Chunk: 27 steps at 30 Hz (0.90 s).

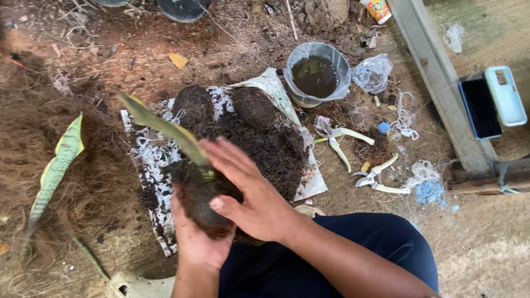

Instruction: The person sits on the ground and uses their hands to pack soil and coconut coir around the roots of a snake plant. They repeatedly pat and press the soil to secure the plant, occasionally dipping their hand into a nearby container of water to moisten the soil.

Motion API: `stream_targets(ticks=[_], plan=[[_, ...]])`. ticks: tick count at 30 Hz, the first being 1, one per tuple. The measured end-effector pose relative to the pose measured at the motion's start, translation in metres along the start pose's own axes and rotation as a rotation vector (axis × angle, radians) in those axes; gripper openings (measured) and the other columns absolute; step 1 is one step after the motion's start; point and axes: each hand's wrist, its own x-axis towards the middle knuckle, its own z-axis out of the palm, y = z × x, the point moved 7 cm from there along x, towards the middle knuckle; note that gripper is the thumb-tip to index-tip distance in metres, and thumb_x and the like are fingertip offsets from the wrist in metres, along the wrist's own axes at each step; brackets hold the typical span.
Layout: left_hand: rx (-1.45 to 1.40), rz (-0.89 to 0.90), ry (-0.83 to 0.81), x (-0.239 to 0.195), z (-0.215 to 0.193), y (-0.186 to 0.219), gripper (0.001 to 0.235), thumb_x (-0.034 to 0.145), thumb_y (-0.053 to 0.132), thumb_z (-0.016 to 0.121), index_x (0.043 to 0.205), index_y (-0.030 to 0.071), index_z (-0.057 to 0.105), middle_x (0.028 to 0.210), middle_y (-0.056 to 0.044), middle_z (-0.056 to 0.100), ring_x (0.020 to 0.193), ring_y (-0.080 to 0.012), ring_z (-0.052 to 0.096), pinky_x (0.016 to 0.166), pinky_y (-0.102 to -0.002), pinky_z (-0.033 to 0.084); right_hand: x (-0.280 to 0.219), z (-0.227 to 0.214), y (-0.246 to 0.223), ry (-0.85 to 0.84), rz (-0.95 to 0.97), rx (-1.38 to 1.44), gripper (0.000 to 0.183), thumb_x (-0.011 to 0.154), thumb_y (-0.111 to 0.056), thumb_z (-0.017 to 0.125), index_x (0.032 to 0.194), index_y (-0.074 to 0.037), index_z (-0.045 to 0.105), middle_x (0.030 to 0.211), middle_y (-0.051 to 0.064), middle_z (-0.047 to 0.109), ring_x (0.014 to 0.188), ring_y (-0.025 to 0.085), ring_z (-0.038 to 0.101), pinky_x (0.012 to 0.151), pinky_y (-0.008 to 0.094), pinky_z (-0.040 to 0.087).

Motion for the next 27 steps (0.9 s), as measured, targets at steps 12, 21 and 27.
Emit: stream_targets(ticks=[12,21,27], plan=[[0.025,0.046,0.083,-0.006,-0.005,0.010,0.039,0.102,0.048,0.034,0.124,0.024,0.056,0.116,-0.005,0.068,0.106,-0.0232,0.068,0.092,-0.044,0.056,0.002,0.024,0.007,-0.047,-0.010,-0.033,0.074,0.108,-0.060,0.036,0.147,0.001,0.049,0.151,0.022,0.052,0.155,0.037,0.037,0.132,0.053,0.023],[-0.009,0.159,0.061,-0.007,-0.003,0.022,0.054,0.106,0.050,0.031,0.126,0.008,0.059,0.119,-0.008,0.068,0.111,-0.0214,0.067,0.098,-0.043,0.055,0.005,0.019,0.012,-0.049,-0.021,0.004,0.083,0.109,-0.063,0.026,0.161,0.002,0.031,0.164,0.028,0.034,0.159,0.043,0.026,0.129,0.055,0.018],[-0.007,0.089,0.104,0.001,-0.015,0.006,0.052,0.108,0.050,0.035,0.126,0.008,0.059,0.115,-0.009,0.068,0.105,-0.0225,0.068,0.095,-0.042,0.056,0.005,0.026,0.016,-0.053,0.011,-0.124,0.070,0.110,-0.056,0.028,0.149,-0.001,0.043,0.149,0.024,0.050,0.151,0.040,0.039,0.131,0.057,0.010]])
